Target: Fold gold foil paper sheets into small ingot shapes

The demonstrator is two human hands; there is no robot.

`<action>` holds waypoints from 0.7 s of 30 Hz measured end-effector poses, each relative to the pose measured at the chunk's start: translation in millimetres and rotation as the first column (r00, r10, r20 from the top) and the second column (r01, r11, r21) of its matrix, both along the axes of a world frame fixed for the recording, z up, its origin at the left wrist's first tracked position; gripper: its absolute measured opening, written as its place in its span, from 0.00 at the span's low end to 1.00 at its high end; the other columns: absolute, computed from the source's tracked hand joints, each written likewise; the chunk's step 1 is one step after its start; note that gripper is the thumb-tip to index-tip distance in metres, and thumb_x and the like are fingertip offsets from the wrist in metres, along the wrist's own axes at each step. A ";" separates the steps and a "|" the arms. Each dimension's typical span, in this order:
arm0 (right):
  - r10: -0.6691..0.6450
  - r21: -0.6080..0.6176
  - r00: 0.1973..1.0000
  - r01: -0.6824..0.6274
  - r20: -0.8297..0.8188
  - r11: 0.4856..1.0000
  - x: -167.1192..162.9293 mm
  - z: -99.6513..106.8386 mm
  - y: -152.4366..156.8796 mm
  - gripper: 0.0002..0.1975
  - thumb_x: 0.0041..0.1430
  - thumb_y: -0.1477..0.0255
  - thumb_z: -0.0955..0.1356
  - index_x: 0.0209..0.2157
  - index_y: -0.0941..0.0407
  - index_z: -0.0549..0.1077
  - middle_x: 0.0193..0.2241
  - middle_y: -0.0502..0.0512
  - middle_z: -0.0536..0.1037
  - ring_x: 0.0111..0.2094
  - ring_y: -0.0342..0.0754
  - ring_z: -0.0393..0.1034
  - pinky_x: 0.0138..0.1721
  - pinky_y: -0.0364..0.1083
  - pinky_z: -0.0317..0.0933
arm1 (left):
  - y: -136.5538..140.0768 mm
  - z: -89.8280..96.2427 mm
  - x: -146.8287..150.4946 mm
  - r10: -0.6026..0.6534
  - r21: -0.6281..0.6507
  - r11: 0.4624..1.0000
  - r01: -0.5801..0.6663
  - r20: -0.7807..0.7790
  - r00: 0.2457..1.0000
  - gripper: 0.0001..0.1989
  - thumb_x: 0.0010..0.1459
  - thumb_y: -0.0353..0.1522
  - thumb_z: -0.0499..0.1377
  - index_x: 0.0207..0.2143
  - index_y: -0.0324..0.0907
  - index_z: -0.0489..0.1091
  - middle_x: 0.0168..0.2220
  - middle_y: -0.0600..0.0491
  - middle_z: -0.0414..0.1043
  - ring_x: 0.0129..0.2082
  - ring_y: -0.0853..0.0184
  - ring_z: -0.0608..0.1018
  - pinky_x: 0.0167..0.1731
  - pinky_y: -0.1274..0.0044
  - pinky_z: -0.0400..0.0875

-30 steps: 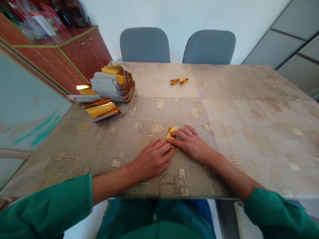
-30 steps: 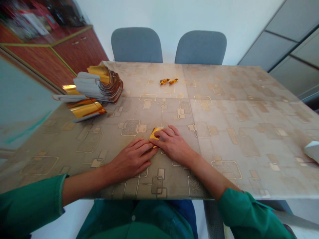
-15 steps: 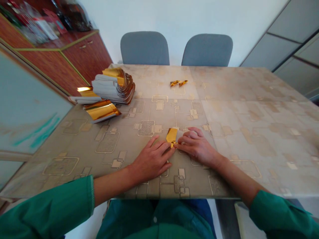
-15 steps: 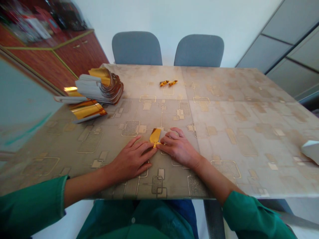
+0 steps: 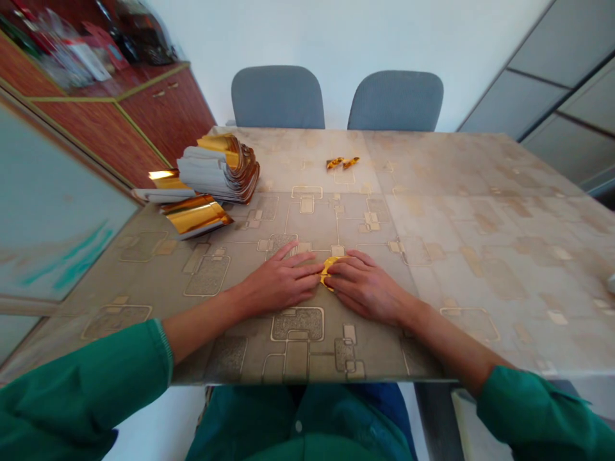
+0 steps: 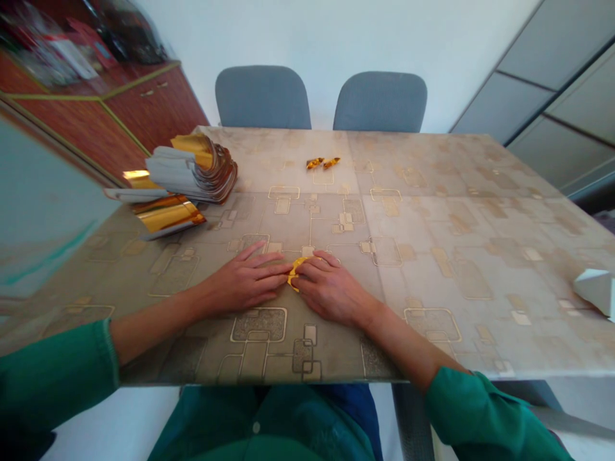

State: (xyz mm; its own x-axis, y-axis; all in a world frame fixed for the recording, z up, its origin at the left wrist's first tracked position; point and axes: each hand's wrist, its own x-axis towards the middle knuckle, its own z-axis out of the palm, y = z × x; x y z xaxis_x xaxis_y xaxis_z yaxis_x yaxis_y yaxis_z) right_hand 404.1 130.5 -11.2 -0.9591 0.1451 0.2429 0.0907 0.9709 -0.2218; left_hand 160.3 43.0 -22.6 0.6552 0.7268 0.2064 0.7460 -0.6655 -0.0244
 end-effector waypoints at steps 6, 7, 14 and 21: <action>-0.023 -0.152 1.000 0.022 -0.004 0.988 -9.8 -4.8 8.1 0.16 0.67 0.75 0.61 0.53 0.59 0.70 0.45 0.61 0.74 0.47 0.50 0.66 0.52 0.52 0.62 | -4.9 -0.9 9.1 0.030 0.108 0.994 -0.031 0.013 0.999 0.11 0.69 0.28 0.50 0.47 0.39 0.71 0.52 0.49 0.74 0.50 0.63 0.74 0.57 0.65 0.62; -0.043 -0.146 0.999 0.042 -0.008 0.988 -10.5 -7.0 8.7 0.16 0.67 0.75 0.61 0.54 0.59 0.70 0.45 0.61 0.74 0.47 0.51 0.65 0.51 0.52 0.62 | -7.2 -1.5 12.0 0.043 0.116 0.992 -0.044 0.014 0.999 0.12 0.69 0.27 0.50 0.47 0.39 0.71 0.51 0.48 0.75 0.48 0.63 0.74 0.55 0.66 0.64; -0.179 0.043 0.984 0.179 0.006 0.983 -7.5 -16.8 10.3 0.16 0.68 0.74 0.63 0.54 0.54 0.72 0.45 0.58 0.75 0.46 0.52 0.64 0.50 0.53 0.57 | -16.5 0.9 26.1 0.115 0.067 0.991 -0.117 0.034 0.993 0.13 0.67 0.29 0.51 0.50 0.38 0.70 0.50 0.45 0.74 0.46 0.61 0.74 0.55 0.64 0.64; -0.232 0.106 0.972 0.228 0.022 0.968 -2.3 -12.5 12.7 0.15 0.69 0.68 0.62 0.53 0.54 0.72 0.45 0.56 0.76 0.47 0.52 0.64 0.54 0.55 0.49 | -20.4 1.8 24.3 0.118 0.037 0.992 -0.119 0.028 0.993 0.16 0.67 0.33 0.52 0.54 0.38 0.68 0.52 0.46 0.73 0.48 0.58 0.74 0.58 0.61 0.61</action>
